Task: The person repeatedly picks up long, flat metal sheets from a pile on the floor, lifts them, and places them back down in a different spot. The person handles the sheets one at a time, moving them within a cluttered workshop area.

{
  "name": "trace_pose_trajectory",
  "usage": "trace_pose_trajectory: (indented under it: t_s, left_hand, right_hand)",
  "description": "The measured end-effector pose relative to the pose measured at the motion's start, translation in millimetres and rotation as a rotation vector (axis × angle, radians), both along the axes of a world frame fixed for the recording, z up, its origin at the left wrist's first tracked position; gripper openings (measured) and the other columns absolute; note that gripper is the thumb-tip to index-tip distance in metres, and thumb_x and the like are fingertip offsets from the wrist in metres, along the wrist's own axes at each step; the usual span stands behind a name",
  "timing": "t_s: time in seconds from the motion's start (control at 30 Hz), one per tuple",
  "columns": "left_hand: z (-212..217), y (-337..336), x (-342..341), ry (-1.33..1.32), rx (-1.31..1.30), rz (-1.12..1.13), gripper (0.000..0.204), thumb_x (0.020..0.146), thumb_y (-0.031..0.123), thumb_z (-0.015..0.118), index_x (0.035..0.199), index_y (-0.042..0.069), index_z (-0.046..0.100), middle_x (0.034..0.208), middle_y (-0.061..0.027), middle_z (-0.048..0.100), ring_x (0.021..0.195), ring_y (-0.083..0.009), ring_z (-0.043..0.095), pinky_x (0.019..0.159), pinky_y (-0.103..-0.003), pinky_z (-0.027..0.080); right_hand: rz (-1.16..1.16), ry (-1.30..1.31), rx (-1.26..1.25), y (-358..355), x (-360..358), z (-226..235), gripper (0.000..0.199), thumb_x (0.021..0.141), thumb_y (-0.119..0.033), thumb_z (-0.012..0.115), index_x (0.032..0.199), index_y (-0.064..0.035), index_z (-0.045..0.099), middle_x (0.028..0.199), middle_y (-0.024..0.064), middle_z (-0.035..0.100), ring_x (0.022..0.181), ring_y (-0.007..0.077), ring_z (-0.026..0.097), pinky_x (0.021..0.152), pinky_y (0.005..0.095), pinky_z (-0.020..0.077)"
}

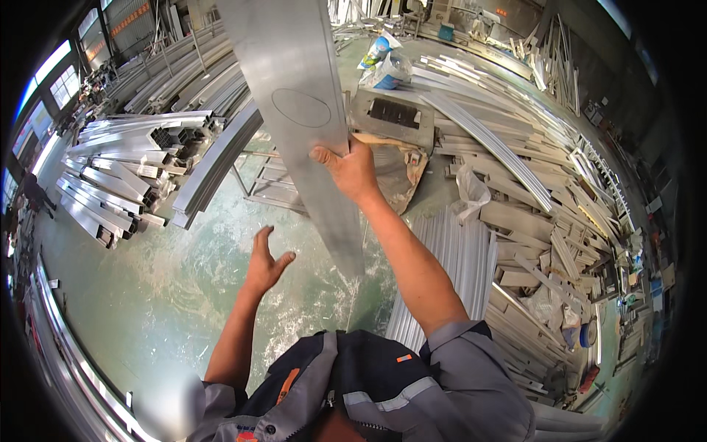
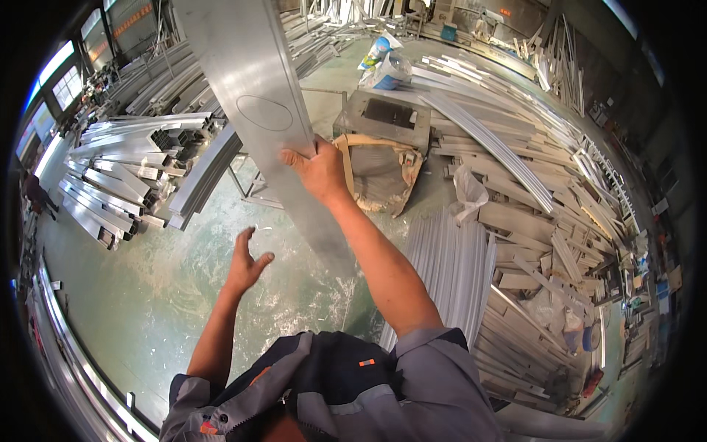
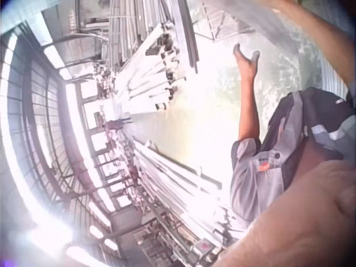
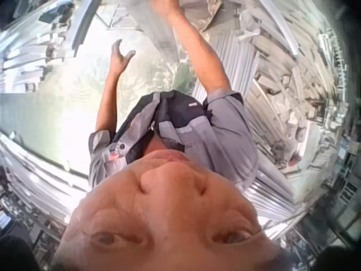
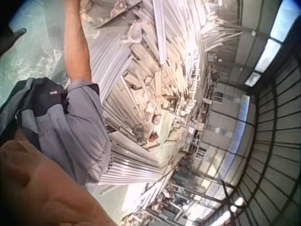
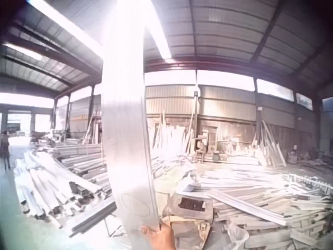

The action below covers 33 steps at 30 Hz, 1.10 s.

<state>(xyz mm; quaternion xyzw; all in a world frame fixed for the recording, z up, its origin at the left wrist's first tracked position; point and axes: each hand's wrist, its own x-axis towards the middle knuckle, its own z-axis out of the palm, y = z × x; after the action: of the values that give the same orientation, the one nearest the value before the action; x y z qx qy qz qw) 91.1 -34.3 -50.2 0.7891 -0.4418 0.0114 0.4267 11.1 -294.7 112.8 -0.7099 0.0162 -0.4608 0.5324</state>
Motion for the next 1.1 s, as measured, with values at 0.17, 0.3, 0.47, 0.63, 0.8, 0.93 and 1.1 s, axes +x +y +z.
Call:
trace_pose_trajectory:
  t_s: [0.17,0.3,0.47,0.63,0.8,0.93,1.1]
  left_hand:
    - [-130,45,4,0.128,0.168,0.08,0.113,0.073,0.048,0.085,0.15,-0.006,0.023,0.151,-0.0324,0.031,0.14,-0.0484,0.033,0.114,-0.051,0.034]
    - [-150,77,9,0.332,0.034,0.067,0.096,0.068,0.046,0.089,0.137,-0.003,0.044,0.121,-0.0261,0.061,0.114,-0.0417,0.06,0.095,-0.045,0.049]
    - [-132,107,0,0.55,0.388,0.141,0.078,0.058,0.043,0.095,0.112,0.0,0.06,0.093,-0.0173,0.07,0.082,-0.0313,0.069,0.071,-0.041,0.053]
    - [-141,71,-37,0.822,0.468,0.08,0.077,0.064,0.045,0.095,0.109,-0.009,0.063,0.087,-0.0189,0.073,0.085,-0.0186,0.07,0.078,-0.035,0.056]
    - [-169,-13,-52,1.033,0.422,0.084,0.066,0.07,0.036,0.092,0.111,-0.008,0.067,0.097,-0.0144,0.074,0.089,-0.0174,0.069,0.08,-0.036,0.055]
    - [-191,-125,-44,0.983,0.194,0.076,0.067,0.072,0.04,0.09,0.112,-0.009,0.066,0.096,-0.0153,0.074,0.089,-0.0207,0.07,0.081,-0.037,0.055]
    - [-201,-297,16,0.951,0.405,0.033,0.063,0.078,0.034,0.086,0.119,-0.007,0.062,0.099,-0.0153,0.071,0.085,-0.0186,0.066,0.075,-0.036,0.054]
  right_hand:
    - [-0.06,0.006,0.236,8,46,-51,0.066,0.079,-0.06,0.078,0.103,0.0014,0.069,0.09,0.0049,0.071,0.085,0.0153,0.063,0.078,0.0319,0.0509]
    - [-0.114,0.064,0.49,-4,64,-103,0.073,0.078,-0.059,0.08,0.113,0.0032,0.066,0.104,0.0053,0.068,0.096,0.0144,0.059,0.086,0.0314,0.048]
    - [-0.182,0.325,0.946,-30,51,-187,0.069,0.08,-0.049,0.083,0.115,0.008,0.064,0.107,0.0107,0.068,0.094,0.0205,0.063,0.08,0.0354,0.0521]
    - [-0.296,0.451,1.218,-77,31,-304,0.056,0.082,-0.038,0.084,0.112,0.0061,0.066,0.102,0.01,0.069,0.085,0.0224,0.064,0.075,0.0384,0.0532]
    - [-0.396,0.662,1.201,-163,47,-365,0.052,0.081,-0.037,0.085,0.105,0.006,0.069,0.097,0.0112,0.07,0.083,0.0237,0.065,0.072,0.0409,0.0535]
    - [-0.353,0.667,1.235,-274,76,-414,0.051,0.081,-0.038,0.085,0.102,0.0064,0.069,0.094,0.0126,0.07,0.083,0.0236,0.065,0.071,0.0412,0.0532]
    - [-0.474,0.751,1.014,-436,146,-404,0.057,0.08,-0.04,0.085,0.101,0.0107,0.068,0.1,0.0174,0.071,0.083,0.0271,0.067,0.07,0.041,0.0537]
